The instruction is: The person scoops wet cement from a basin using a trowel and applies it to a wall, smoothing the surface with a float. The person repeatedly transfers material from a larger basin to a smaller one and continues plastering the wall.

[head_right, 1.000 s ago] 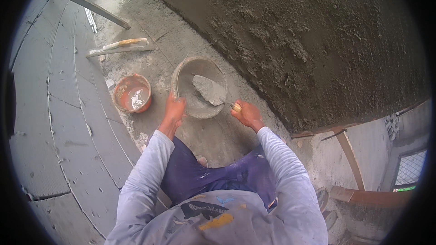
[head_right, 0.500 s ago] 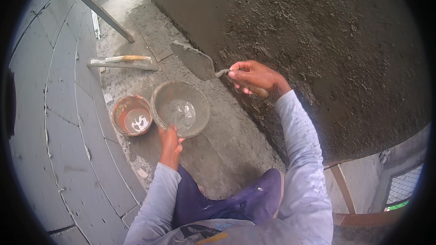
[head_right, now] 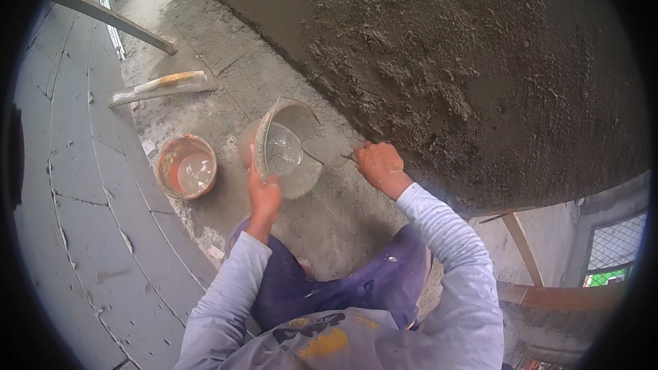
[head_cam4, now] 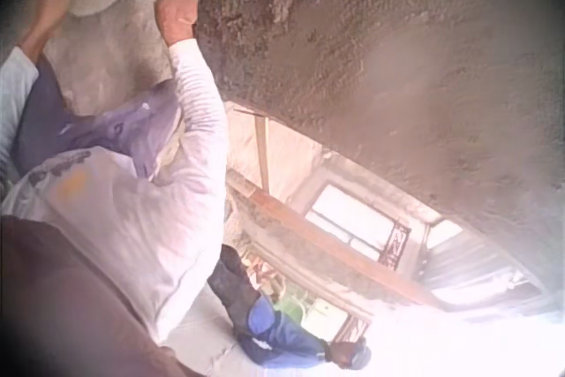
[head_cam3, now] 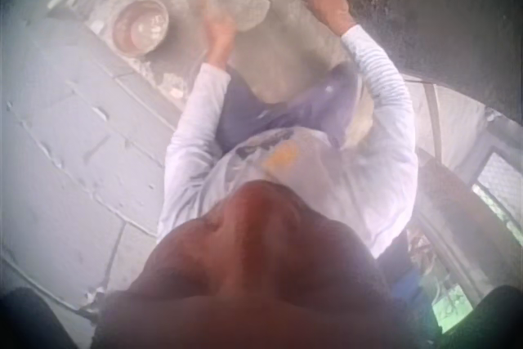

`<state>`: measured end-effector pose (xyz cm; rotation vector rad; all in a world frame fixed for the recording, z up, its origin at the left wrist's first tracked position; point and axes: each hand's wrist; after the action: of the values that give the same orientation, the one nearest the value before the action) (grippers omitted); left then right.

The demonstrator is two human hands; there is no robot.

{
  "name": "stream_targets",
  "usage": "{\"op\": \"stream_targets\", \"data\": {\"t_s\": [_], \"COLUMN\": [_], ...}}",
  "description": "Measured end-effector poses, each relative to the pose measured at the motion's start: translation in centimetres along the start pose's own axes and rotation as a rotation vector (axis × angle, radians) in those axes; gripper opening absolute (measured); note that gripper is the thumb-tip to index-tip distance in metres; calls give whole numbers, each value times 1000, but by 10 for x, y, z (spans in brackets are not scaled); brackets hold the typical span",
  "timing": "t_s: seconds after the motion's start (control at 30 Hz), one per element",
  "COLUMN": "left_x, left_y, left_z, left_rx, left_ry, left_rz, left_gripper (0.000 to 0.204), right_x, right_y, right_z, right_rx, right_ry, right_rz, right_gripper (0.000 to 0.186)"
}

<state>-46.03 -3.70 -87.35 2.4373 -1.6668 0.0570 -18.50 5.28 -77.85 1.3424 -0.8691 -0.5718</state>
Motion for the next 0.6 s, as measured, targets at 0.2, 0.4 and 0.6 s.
{"op": "stream_targets", "data": {"t_s": [0.2,0.4,0.6], "left_x": [26,19,24], "left_y": [-10,-8,-11], "left_z": [-27,-29,1], "left_rx": [-219,269,431], "left_ry": [-12,606,540], "left_rz": [57,48,-68], "left_gripper": [97,70,60], "right_x": [13,44,33], "right_y": [-77,-70,38], "right_z": [23,6,7], "right_rx": [-414,-463,-409], "right_ry": [-113,-238,-3], "right_rz": [44,-70,-264], "right_gripper": [30,39,42]}}
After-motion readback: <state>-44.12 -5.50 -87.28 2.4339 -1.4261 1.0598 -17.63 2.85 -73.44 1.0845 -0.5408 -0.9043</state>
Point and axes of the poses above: each hand's wrist, its own x-axis away from the middle knuckle, its own y-axis out of the back of the hand, z = x × y, and after that the axes turned 8 degrees about y, right-handed
